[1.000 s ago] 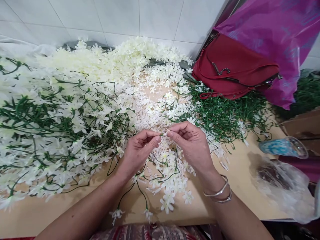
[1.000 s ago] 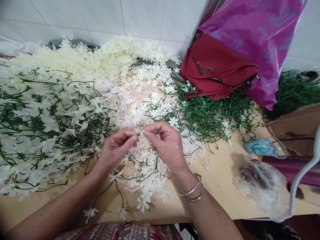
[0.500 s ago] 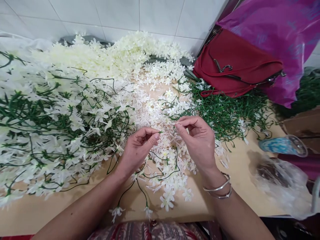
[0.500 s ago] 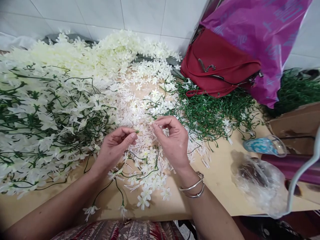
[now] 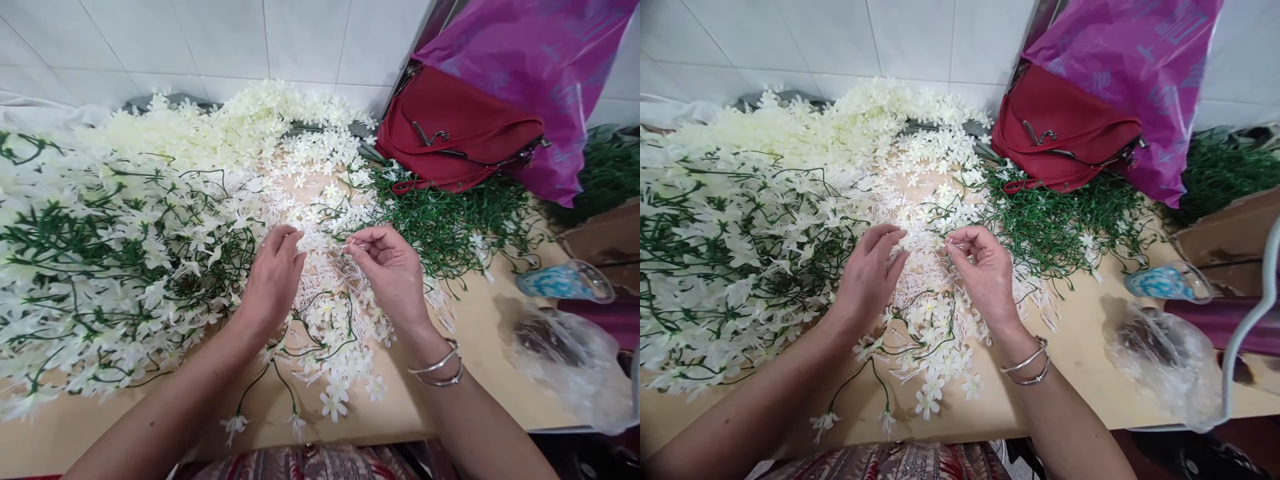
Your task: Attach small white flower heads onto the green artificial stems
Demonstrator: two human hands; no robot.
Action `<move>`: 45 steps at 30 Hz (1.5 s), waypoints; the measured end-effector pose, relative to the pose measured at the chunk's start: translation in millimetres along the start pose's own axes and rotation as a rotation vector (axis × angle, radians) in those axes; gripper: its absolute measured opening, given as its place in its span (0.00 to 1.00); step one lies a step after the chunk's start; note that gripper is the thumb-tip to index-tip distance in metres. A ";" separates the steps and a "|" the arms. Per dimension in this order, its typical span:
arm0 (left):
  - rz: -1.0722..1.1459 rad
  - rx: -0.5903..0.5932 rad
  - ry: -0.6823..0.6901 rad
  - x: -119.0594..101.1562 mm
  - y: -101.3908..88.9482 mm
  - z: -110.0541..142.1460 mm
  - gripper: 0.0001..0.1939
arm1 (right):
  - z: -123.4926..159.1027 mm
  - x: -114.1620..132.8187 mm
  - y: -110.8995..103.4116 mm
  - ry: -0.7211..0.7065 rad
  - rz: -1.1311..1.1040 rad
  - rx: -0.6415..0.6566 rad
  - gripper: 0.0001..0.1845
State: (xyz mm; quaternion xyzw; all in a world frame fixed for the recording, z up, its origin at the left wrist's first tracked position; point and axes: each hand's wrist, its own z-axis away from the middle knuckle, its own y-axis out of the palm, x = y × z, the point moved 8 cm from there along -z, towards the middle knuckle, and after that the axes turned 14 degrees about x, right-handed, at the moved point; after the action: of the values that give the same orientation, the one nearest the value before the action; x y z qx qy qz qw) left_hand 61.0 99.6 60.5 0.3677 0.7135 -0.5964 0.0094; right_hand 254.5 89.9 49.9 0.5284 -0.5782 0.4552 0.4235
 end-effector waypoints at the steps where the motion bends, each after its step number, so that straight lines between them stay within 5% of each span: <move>1: -0.055 0.031 0.002 0.7 3.5 -5.2 0.12 | 0.2 -0.7 1.4 0.003 0.004 0.012 0.08; 6: -0.240 0.135 0.007 5.6 15.7 -19.2 0.13 | 0.1 -6.0 4.6 0.053 0.029 0.052 0.10; 13: -0.189 0.077 0.105 -2.8 6.4 -18.9 0.08 | 1.0 -6.3 11.3 0.064 0.077 0.099 0.03; 18: 0.371 -0.102 -0.010 5.6 -8.3 -11.9 0.01 | 4.0 1.1 14.9 0.047 -0.003 0.069 0.06; 22: 1.015 -0.041 -0.251 24.2 21.9 -4.5 0.08 | 8.0 12.1 18.9 -0.022 -0.046 0.051 0.07; 25: 1.260 -0.062 -0.326 27.5 37.1 1.5 0.14 | 10.8 15.2 21.9 -0.059 -0.026 0.054 0.07; 37: 1.406 0.012 -0.337 7.3 46.8 9.4 0.10 | 17.5 21.2 23.8 -0.114 0.342 0.016 0.08; 45: 1.350 0.045 -0.272 3.4 45.7 9.6 0.06 | 15.9 8.4 21.9 -0.012 0.185 -0.034 0.08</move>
State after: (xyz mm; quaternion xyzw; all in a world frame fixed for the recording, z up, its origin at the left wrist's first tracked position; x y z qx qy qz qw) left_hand 78.9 93.9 17.6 0.6536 0.3082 -0.5156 0.4604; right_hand 231.9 73.1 52.8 0.4681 -0.6349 0.4792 0.3850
